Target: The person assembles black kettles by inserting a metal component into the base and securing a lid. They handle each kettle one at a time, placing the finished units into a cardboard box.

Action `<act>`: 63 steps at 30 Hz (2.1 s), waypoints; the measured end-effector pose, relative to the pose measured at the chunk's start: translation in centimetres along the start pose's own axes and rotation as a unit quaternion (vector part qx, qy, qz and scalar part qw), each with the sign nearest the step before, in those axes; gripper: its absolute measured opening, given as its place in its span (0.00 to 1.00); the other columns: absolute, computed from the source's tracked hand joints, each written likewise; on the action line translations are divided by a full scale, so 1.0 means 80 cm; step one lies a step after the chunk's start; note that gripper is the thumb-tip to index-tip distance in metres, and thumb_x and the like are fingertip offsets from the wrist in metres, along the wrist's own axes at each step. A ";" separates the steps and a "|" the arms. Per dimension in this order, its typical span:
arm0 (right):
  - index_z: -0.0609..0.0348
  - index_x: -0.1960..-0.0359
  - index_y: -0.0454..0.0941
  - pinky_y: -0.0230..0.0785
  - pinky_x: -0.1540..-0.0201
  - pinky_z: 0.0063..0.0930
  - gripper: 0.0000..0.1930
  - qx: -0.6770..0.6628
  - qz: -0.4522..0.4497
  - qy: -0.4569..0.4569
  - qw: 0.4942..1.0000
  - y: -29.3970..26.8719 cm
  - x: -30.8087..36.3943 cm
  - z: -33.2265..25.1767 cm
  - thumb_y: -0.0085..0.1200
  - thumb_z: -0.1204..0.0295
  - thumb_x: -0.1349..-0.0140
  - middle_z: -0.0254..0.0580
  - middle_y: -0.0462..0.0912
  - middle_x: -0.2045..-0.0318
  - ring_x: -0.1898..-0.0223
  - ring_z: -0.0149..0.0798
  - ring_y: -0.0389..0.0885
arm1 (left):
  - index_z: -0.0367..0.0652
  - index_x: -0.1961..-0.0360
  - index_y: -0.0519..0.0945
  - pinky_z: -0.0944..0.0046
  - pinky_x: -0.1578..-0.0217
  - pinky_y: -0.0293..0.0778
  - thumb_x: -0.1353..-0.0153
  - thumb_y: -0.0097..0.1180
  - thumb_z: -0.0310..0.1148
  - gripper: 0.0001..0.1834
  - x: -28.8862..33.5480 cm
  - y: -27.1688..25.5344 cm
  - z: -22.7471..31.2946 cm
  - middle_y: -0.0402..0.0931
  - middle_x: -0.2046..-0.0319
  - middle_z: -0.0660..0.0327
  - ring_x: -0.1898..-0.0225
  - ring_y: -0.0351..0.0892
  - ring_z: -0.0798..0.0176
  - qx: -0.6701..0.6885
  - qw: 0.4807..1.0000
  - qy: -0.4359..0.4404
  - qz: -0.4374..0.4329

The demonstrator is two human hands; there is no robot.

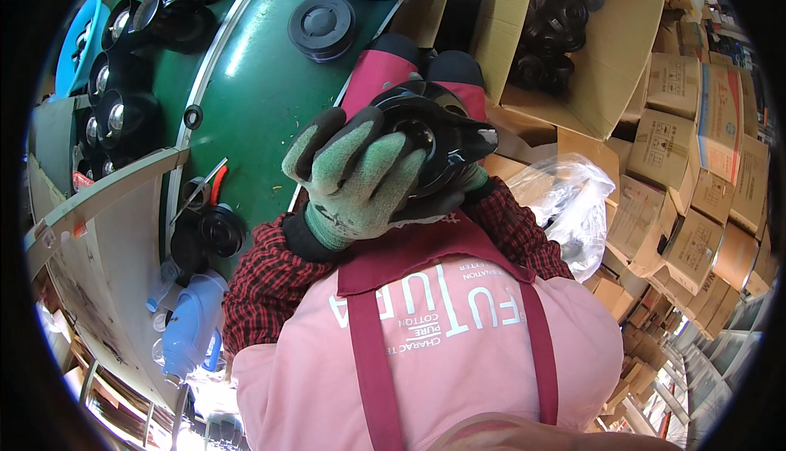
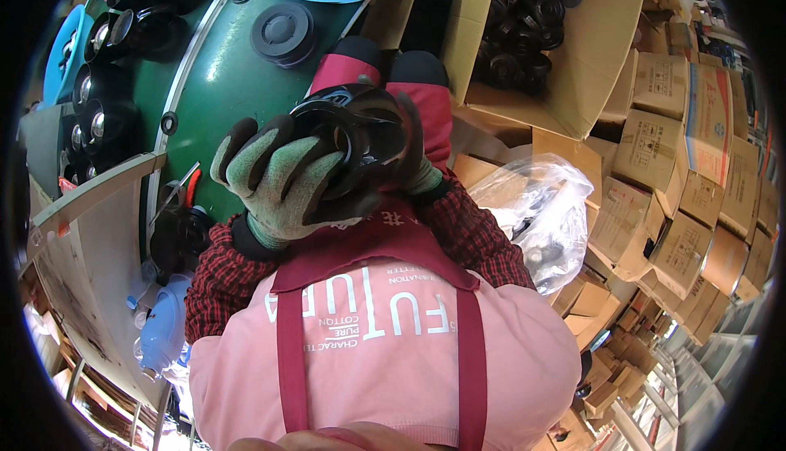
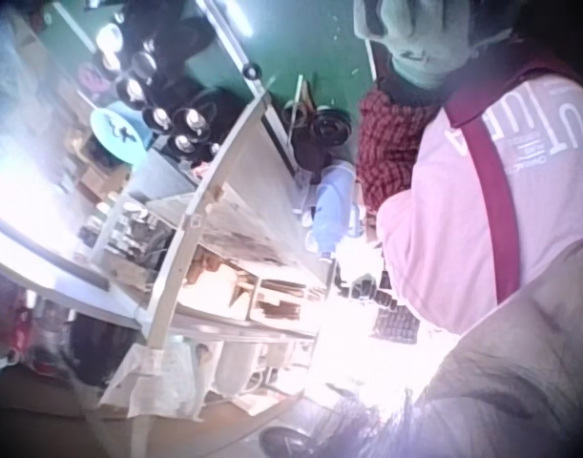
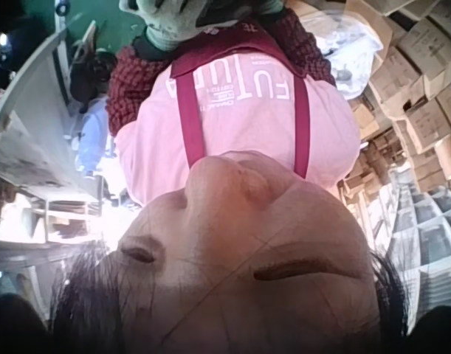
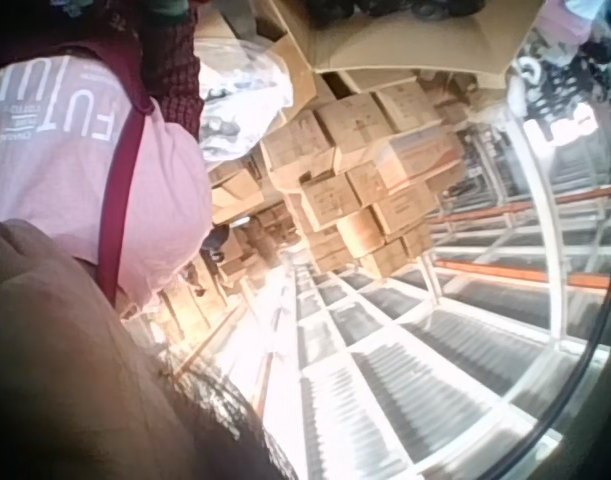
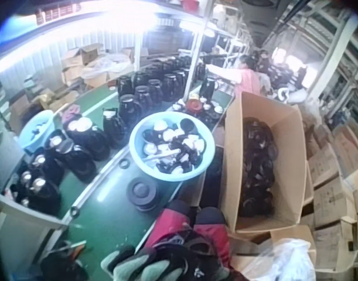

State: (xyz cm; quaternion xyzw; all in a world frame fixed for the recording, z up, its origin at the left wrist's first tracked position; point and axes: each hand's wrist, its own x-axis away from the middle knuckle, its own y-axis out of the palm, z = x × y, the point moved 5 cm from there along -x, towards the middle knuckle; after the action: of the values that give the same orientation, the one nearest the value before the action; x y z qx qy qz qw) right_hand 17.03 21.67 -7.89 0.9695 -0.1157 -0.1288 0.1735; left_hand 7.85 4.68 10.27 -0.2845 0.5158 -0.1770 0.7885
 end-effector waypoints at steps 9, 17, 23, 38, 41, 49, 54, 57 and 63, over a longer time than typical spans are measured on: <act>0.61 0.19 0.53 0.51 0.17 0.43 0.32 -0.045 0.034 0.103 0.993 -0.026 0.050 0.057 0.35 0.53 0.15 0.51 0.67 0.23 0.24 0.44 0.68 | 0.58 0.57 0.89 0.39 0.36 0.68 0.57 0.76 0.68 0.33 0.003 0.005 -0.005 0.80 0.49 0.66 0.37 0.72 0.50 0.045 0.997 0.009 -0.061; 0.61 0.20 0.55 0.57 0.20 0.42 0.32 0.026 0.043 0.079 0.996 -0.003 0.014 0.003 0.46 0.59 0.19 0.52 0.66 0.24 0.26 0.45 0.70 | 0.57 0.57 0.88 0.34 0.38 0.65 0.62 0.80 0.62 0.33 0.010 0.008 0.008 0.78 0.48 0.61 0.35 0.68 0.42 0.035 0.995 -0.062 -0.072; 0.60 0.21 0.55 0.62 0.23 0.41 0.35 0.097 0.032 0.082 0.991 -0.011 0.049 0.029 0.53 0.61 0.23 0.51 0.69 0.26 0.28 0.44 0.72 | 0.56 0.57 0.87 0.38 0.35 0.67 0.60 0.80 0.60 0.31 0.000 0.014 0.020 0.77 0.46 0.62 0.38 0.71 0.45 0.047 0.993 -0.033 -0.106; 0.60 0.23 0.53 0.72 0.31 0.41 0.49 0.174 0.074 0.041 0.981 -0.018 0.077 0.062 0.76 0.65 0.39 0.50 0.75 0.32 0.34 0.43 0.78 | 0.34 0.23 0.61 0.53 0.41 0.82 0.71 0.93 0.52 0.76 0.002 0.009 -0.029 0.70 0.31 0.44 0.36 0.79 0.48 0.232 0.946 -0.205 -0.099; 0.60 0.22 0.52 0.70 0.29 0.42 0.46 0.199 0.081 0.011 0.976 0.000 0.053 0.024 0.71 0.66 0.34 0.51 0.74 0.31 0.33 0.43 0.77 | 0.37 0.28 0.68 0.48 0.39 0.79 0.65 0.91 0.53 0.66 0.012 0.015 -0.027 0.71 0.33 0.44 0.36 0.77 0.43 0.237 0.955 -0.180 -0.009; 0.61 0.22 0.59 0.61 0.23 0.45 0.31 0.513 -0.051 -0.088 0.852 0.010 0.036 -0.024 0.50 0.58 0.20 0.50 0.70 0.26 0.27 0.42 0.72 | 0.41 0.29 0.68 0.49 0.36 0.76 0.64 0.91 0.46 0.62 0.009 0.011 -0.018 0.66 0.32 0.44 0.33 0.73 0.43 0.200 0.960 -0.164 -0.107; 0.65 0.26 0.69 0.65 0.24 0.41 0.34 0.124 0.106 0.108 0.981 -0.117 -0.025 -0.076 0.59 0.58 0.29 0.53 0.78 0.32 0.29 0.44 0.75 | 0.43 0.37 0.72 0.40 0.33 0.71 0.58 0.88 0.39 0.49 0.054 0.039 -0.041 0.68 0.33 0.43 0.31 0.71 0.38 0.213 0.955 -0.128 -0.162; 0.65 0.28 0.73 0.67 0.26 0.40 0.35 0.118 0.038 0.144 0.982 -0.128 -0.097 -0.133 0.63 0.59 0.34 0.50 0.81 0.34 0.31 0.44 0.78 | 0.42 0.35 0.72 0.40 0.30 0.66 0.58 0.86 0.46 0.50 0.082 0.083 -0.073 0.68 0.32 0.43 0.31 0.69 0.36 0.200 0.921 -0.100 -0.319; 0.58 0.31 0.76 0.73 0.34 0.40 0.32 0.447 -0.169 0.234 0.847 -0.089 -0.144 -0.111 0.58 0.51 0.29 0.52 0.84 0.39 0.38 0.50 0.83 | 0.33 0.22 0.58 0.40 0.28 0.60 0.59 0.84 0.56 0.69 0.050 0.188 -0.058 0.56 0.22 0.39 0.26 0.63 0.33 0.294 0.913 -0.102 -0.264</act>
State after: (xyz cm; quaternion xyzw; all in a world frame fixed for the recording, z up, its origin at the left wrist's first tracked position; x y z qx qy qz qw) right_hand 10.05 33.98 -0.05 0.9481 0.0493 0.1402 -0.2812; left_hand 4.99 12.82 -3.47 -0.1823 0.2632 -0.4921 0.8095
